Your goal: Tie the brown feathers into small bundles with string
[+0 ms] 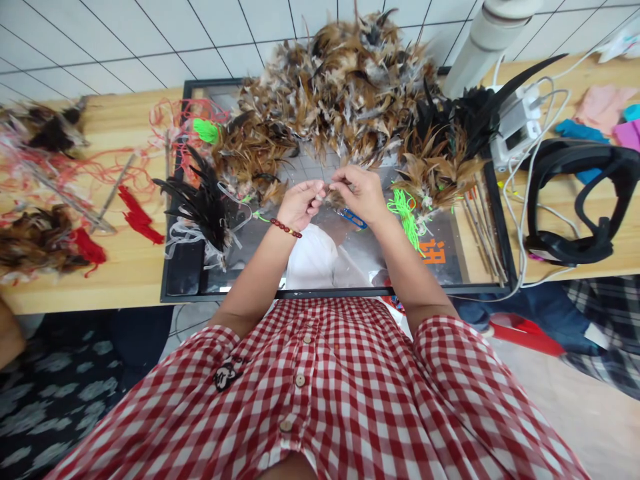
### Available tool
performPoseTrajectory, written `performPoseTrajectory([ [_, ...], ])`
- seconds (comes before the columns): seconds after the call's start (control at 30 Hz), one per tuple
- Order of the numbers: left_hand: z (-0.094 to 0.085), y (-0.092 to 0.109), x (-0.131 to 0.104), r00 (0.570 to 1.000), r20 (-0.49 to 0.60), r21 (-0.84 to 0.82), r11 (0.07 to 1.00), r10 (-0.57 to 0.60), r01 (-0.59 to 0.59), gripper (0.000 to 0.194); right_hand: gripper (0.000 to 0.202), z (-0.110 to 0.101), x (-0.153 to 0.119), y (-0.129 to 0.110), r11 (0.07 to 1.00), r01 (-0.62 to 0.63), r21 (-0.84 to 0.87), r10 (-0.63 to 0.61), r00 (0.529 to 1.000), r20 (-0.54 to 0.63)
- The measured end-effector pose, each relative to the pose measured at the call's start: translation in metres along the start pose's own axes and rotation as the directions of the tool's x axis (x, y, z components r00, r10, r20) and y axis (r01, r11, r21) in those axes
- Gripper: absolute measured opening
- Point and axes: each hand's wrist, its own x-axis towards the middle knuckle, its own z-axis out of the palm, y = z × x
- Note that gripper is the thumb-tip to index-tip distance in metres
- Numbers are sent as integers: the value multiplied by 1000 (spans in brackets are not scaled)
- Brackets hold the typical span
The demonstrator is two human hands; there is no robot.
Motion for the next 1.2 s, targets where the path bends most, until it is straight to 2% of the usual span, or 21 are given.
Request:
performPoseTrajectory([
  [0.13, 0, -1, 0, 999, 16, 22, 999, -29, 28, 22, 28, 1, 2, 1, 988, -75, 135, 80, 996, -35],
  [0.27, -1, -4, 1, 997, 71, 114, 993, -36, 27, 18, 31, 8, 3, 5, 959, -128, 254, 145, 988, -48],
  [0.5, 2, -14, 0, 994, 105, 326, 944, 26, -59, 20, 32, 12, 1, 3, 941, -194, 276, 189, 981, 44],
  [0.57, 3, -16, 0, 994, 96, 288, 954, 57, -83, 19, 35, 11, 2, 6, 939, -181, 292, 181, 983, 27],
  [0.67, 2, -16, 2, 991, 58, 145, 981, 118, -125, 18, 40, 7, 4, 11, 944, -165, 287, 170, 985, 8],
  [0.77, 1, -14, 5, 988, 26, 65, 986, 150, -151, 20, 39, 3, 5, 11, 962, -167, 216, 151, 985, 88],
  [0.93, 2, -13, 5, 981, 22, 43, 981, 190, -191, 24, 28, 5, 3, -1, 970, -199, 141, 174, 970, 169],
  [1.07, 2, -14, 4, 978, 19, 50, 977, 208, -209, 23, 24, 9, 3, -7, 978, -178, 106, 167, 980, 104],
  [1.2, 1, -11, 3, 991, -28, 7, 991, 133, -133, 18, 21, 10, 3, -8, 990, -118, 73, 114, 992, 60],
])
